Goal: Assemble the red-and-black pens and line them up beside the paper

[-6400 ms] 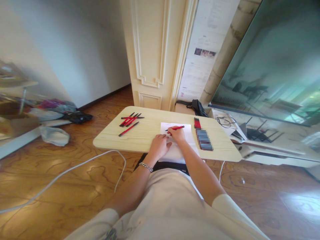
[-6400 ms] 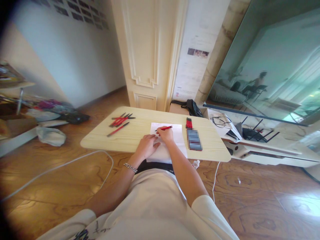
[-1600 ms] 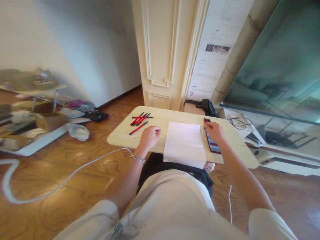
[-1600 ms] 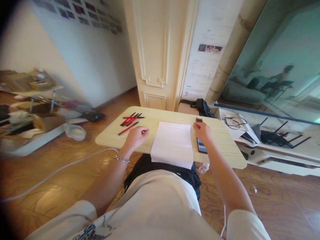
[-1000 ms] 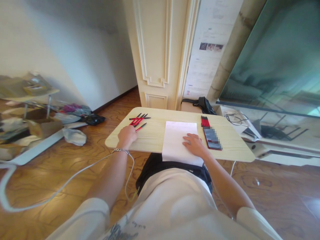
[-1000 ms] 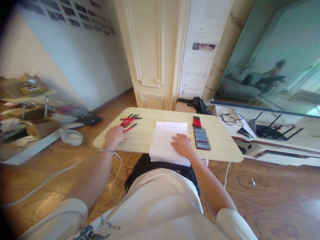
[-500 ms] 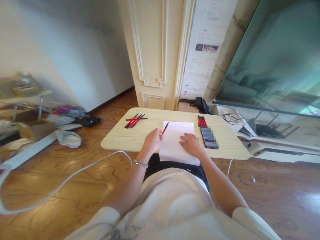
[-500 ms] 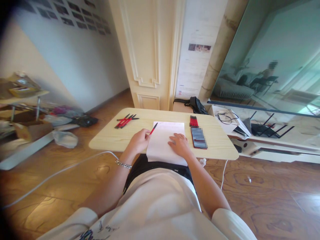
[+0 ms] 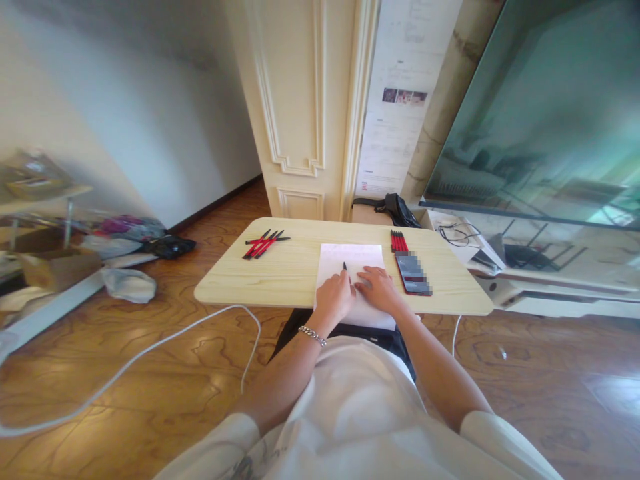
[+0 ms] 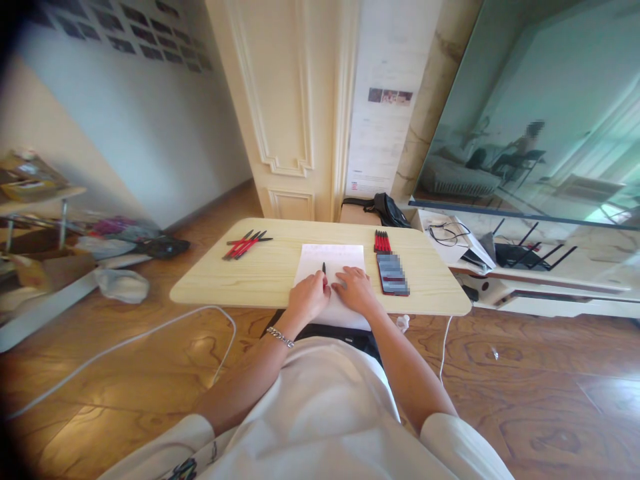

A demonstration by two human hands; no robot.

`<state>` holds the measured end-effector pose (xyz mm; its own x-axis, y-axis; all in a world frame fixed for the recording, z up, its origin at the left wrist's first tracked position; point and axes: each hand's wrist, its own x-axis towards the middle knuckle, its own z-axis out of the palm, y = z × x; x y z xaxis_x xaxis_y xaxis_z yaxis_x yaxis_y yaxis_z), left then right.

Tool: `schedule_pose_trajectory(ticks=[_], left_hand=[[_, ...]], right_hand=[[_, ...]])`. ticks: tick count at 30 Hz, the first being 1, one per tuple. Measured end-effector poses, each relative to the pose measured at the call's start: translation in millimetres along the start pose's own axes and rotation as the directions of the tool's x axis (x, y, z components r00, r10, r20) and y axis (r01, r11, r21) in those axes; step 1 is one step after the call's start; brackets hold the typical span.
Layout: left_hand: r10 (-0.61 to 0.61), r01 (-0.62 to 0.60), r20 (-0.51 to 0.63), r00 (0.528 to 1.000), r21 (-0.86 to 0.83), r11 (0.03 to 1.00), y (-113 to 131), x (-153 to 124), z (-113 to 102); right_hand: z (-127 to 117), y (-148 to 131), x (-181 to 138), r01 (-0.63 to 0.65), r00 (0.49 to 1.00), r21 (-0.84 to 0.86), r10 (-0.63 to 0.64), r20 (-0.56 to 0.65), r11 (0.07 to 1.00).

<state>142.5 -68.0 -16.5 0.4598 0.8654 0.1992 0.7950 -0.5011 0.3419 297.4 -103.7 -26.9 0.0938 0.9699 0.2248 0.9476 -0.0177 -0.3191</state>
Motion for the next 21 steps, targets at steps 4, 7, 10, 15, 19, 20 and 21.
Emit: schedule_pose_trajectory(ticks=[4,7,10,15,19,20,21], left_hand=[[0.019,-0.019,-0.002,1.0,-0.078,0.997,-4.6,-0.3,-4.2],[0.048,-0.055,-0.043,0.998,-0.163,0.985,-16.1,-2.6,-10.6],[0.061,-0.088,-0.113,0.992,-0.255,0.963,-31.4,-6.9,-18.9],[0.004,-0.052,-0.14,0.99,-0.346,0.937,-48.1,-13.7,-26.4],[-0.002,-0.049,-0.13,0.992,-0.387,0.921,-51.6,-14.7,-24.0],[0.001,-0.052,-0.129,0.992,-0.393,0.918,-52.1,-14.6,-23.0],[0.005,-0.056,-0.129,0.992,-0.398,0.916,-52.4,-14.3,-22.2]], right_hand=[[-4.3,-2.0,0.9,0.016,0.999,-0.035,-0.015,0.035,0.999],[-8.8,-0.6,4.5,0.038,0.997,-0.044,-0.035,0.069,0.998],[-14.0,-0.3,11.5,0.031,0.999,-0.01,-0.031,0.01,0.999],[-18.3,-13.7,35.5,-0.068,0.997,0.004,0.068,0.025,0.998],[-14.4,-32.4,61.6,-0.176,0.97,-0.072,0.186,0.156,0.982],[-12.6,-36.2,67.2,-0.198,0.961,-0.09,0.211,0.176,0.976],[-10.6,-39.4,72.0,-0.215,0.954,-0.105,0.232,0.19,0.971]])
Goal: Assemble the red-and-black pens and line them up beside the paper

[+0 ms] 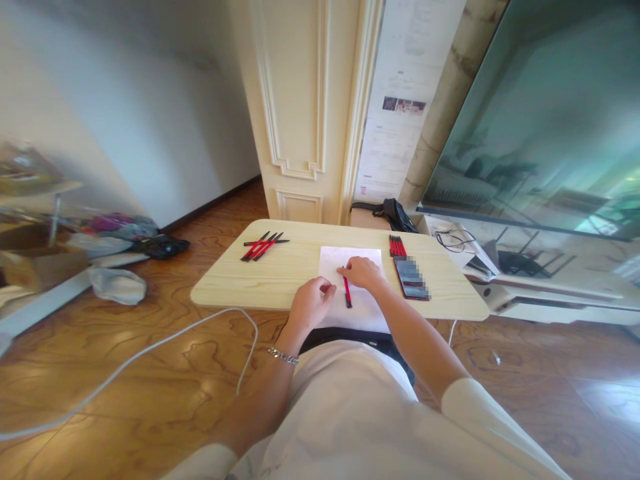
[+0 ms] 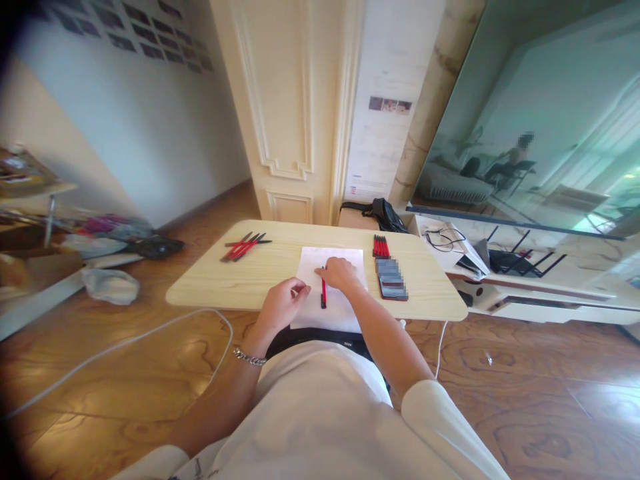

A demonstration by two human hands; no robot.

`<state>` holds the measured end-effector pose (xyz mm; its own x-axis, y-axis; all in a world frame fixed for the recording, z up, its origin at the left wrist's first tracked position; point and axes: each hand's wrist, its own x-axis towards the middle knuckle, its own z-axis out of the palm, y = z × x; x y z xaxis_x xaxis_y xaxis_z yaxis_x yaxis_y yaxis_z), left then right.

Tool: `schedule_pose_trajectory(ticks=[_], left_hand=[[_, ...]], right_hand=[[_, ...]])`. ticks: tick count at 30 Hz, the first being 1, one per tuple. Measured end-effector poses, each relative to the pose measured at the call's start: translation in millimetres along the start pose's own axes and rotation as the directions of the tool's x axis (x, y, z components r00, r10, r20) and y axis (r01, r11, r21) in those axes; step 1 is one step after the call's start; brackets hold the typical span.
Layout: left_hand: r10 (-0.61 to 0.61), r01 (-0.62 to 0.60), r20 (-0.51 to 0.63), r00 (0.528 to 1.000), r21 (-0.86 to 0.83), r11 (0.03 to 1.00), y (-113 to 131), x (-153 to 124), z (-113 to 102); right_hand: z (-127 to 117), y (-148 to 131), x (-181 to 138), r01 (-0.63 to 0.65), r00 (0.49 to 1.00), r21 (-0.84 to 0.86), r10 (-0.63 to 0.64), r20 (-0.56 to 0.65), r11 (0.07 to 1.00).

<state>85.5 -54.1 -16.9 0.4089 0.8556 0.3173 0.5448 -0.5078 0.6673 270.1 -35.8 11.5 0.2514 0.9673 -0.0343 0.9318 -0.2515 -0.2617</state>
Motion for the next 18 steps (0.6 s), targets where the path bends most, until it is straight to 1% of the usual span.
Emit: schedule_pose_trajectory(ticks=[3,8,11,13,14,15,16,18], left_hand=[[0.012,-0.011,0.008,1.0,-0.013,1.0,-0.8,0.4,1.3],[0.012,-0.013,-0.01,1.0,-0.061,0.998,3.0,0.4,2.0],[0.004,-0.005,-0.009,1.0,-0.117,0.993,5.9,0.5,2.5],[0.002,-0.005,-0.015,1.0,-0.177,0.984,7.6,0.9,4.3],[0.002,-0.005,-0.014,1.0,-0.216,0.976,8.6,1.2,5.9],[-0.001,0.0,-0.005,1.0,-0.266,0.964,10.0,1.6,8.1],[-0.006,0.012,0.018,1.0,-0.329,0.944,11.9,2.0,10.8],[-0.023,0.071,0.103,0.994,-0.491,0.868,17.6,2.3,17.4]], right_hand=[[3.5,-7.5,8.5,-0.052,0.998,-0.038,0.053,0.018,0.998],[4.1,-4.9,14.0,-0.062,0.998,-0.03,0.063,0.008,0.998],[-0.2,3.0,14.9,-0.039,0.999,0.052,0.038,0.012,0.998],[-2.5,9.0,12.0,0.017,1.0,0.202,-0.022,0.019,0.979],[-3.0,11.6,8.8,0.053,0.998,0.322,-0.06,0.012,0.945],[-3.0,13.8,4.3,0.088,0.995,0.466,-0.096,-0.007,0.881],[-2.5,15.4,-1.4,0.12,0.992,0.614,-0.126,-0.033,0.78],[-0.7,16.6,-15.1,0.168,0.981,0.848,-0.171,-0.093,0.503]])
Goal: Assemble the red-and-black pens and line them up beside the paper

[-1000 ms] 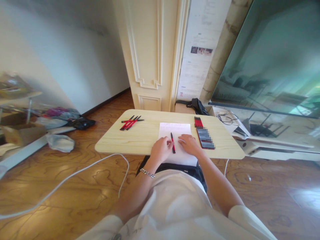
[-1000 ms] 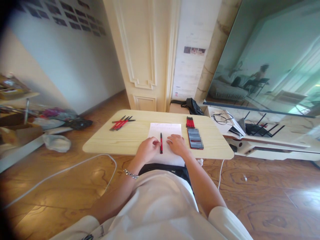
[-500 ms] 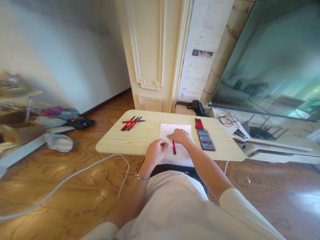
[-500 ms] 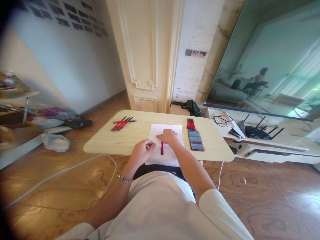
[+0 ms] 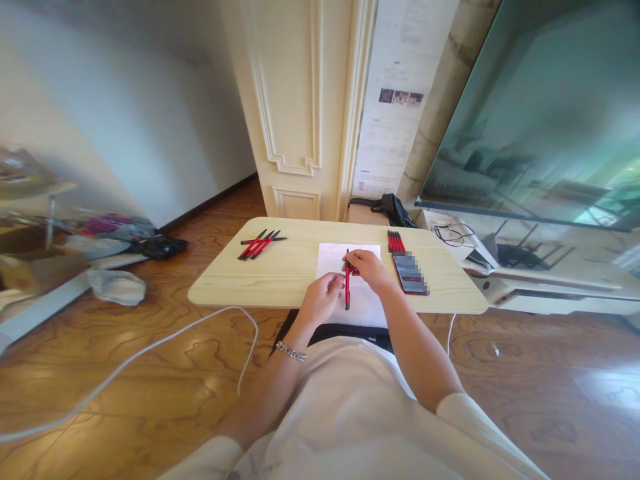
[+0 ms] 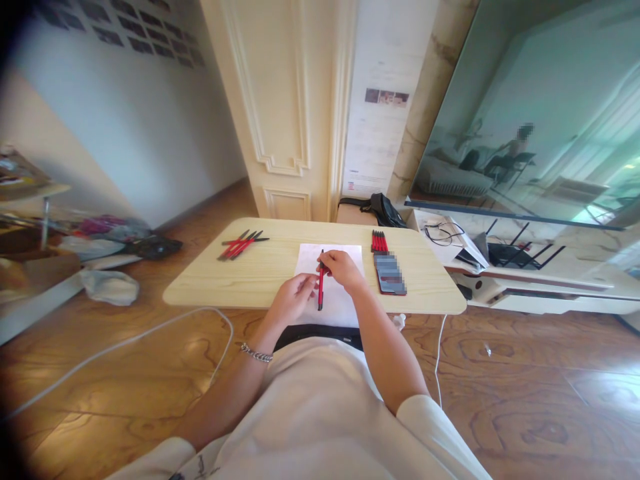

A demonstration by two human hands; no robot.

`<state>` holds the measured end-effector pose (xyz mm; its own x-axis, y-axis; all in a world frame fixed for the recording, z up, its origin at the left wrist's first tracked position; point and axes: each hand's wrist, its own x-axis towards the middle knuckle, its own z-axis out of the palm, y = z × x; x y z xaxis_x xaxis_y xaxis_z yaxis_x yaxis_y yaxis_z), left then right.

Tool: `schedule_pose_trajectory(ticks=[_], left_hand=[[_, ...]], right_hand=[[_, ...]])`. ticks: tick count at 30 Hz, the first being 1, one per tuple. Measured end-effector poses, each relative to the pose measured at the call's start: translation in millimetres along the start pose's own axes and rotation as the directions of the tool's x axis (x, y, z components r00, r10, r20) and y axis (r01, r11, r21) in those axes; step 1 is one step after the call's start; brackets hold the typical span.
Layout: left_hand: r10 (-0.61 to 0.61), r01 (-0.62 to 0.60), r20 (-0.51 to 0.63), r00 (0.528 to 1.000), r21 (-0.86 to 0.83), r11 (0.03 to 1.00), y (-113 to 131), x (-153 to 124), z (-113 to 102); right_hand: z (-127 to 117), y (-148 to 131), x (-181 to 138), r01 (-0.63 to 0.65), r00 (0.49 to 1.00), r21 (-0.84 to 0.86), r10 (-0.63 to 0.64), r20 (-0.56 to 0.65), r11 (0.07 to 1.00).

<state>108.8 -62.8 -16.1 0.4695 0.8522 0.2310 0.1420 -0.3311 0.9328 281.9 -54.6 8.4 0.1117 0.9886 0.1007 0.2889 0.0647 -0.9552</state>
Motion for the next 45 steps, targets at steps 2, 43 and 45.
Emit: schedule_pose_trajectory(ticks=[2,43,45], left_hand=[[-0.067,0.087,0.09,0.994,-0.234,0.968,3.7,-0.1,10.0],[-0.224,0.229,0.103,0.969,-0.718,0.657,15.1,-14.3,47.2],[-0.209,0.233,0.126,0.97,-0.729,0.644,13.9,-15.3,48.4]], right_hand=[[3.0,-1.1,-13.8,0.053,0.998,0.265,-0.056,0.003,0.963],[20.0,-5.0,-41.2,0.142,0.963,0.504,0.0,-0.271,0.852],[19.1,-2.2,-42.9,0.077,0.981,0.558,0.038,-0.192,0.826]])
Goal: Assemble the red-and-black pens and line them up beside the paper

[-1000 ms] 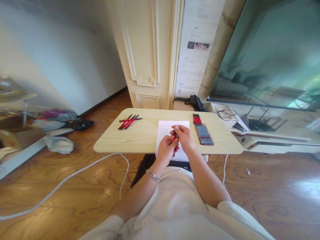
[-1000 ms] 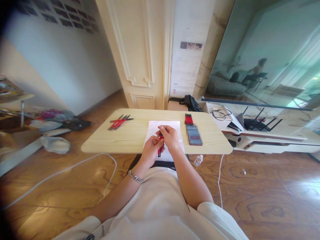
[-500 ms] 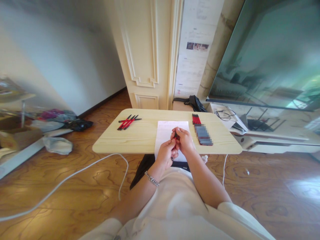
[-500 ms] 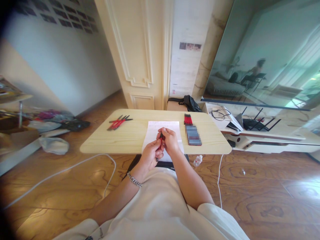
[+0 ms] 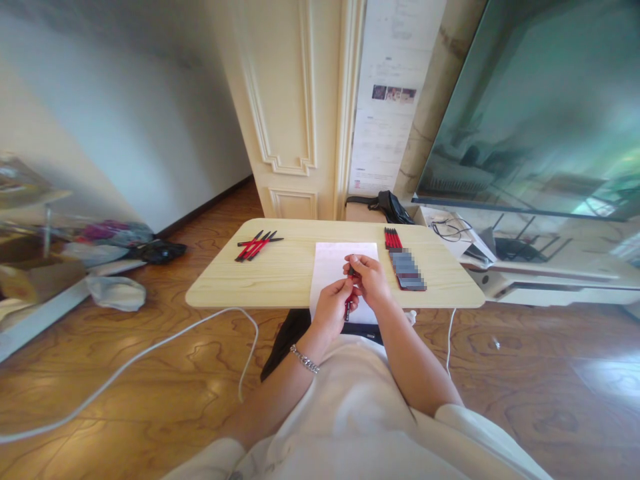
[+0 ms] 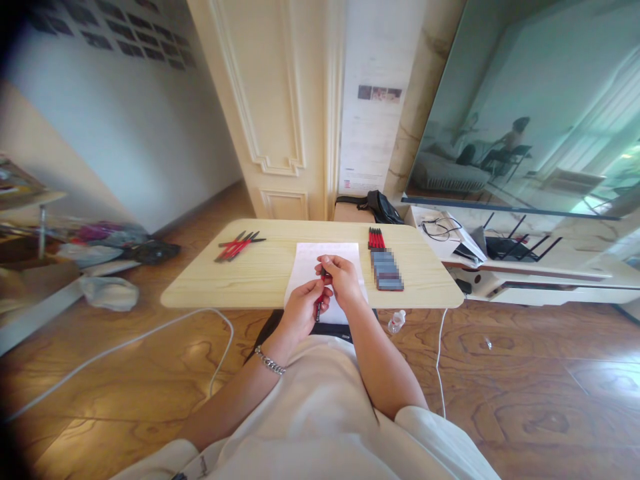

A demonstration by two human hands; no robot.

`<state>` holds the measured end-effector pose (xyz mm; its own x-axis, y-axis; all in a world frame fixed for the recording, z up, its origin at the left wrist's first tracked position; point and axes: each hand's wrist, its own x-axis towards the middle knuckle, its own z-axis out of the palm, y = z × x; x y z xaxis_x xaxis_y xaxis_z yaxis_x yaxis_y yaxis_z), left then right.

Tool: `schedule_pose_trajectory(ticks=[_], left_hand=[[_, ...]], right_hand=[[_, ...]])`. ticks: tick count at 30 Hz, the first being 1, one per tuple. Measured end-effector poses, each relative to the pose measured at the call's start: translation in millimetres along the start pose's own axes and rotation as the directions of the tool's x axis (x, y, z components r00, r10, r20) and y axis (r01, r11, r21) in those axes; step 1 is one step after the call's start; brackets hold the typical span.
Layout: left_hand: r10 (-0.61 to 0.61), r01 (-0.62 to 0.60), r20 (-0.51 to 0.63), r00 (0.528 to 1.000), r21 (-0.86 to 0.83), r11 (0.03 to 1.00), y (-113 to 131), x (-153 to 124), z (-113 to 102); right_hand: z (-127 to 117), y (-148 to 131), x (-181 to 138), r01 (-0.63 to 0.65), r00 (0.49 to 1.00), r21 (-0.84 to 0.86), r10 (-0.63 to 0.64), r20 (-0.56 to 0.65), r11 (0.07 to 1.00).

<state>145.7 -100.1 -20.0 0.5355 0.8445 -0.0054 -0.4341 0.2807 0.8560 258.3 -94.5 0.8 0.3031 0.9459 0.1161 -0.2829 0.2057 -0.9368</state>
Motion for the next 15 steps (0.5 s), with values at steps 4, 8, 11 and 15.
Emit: schedule_pose_trajectory(ticks=[4,8,11,15], left_hand=[[0.003,-0.003,0.031,0.999,-0.012,1.0,-2.3,-0.2,-0.6],[0.014,-0.015,0.018,1.0,0.009,1.0,-1.5,0.9,-0.4],[0.004,-0.004,0.01,1.0,0.001,1.0,-1.3,1.0,0.2],[-0.008,0.008,0.009,1.0,-0.021,1.0,-1.4,0.2,0.1]], right_hand=[[-2.0,-0.4,-0.7,-0.106,0.991,0.056,0.1,0.091,0.993],[0.6,-1.6,0.3,0.028,0.999,-0.065,-0.03,-0.034,0.998],[0.0,-1.0,0.2,0.036,0.997,-0.077,-0.041,-0.067,0.996],[-2.5,-2.5,-0.8,-0.077,0.996,0.024,0.076,0.039,0.997]])
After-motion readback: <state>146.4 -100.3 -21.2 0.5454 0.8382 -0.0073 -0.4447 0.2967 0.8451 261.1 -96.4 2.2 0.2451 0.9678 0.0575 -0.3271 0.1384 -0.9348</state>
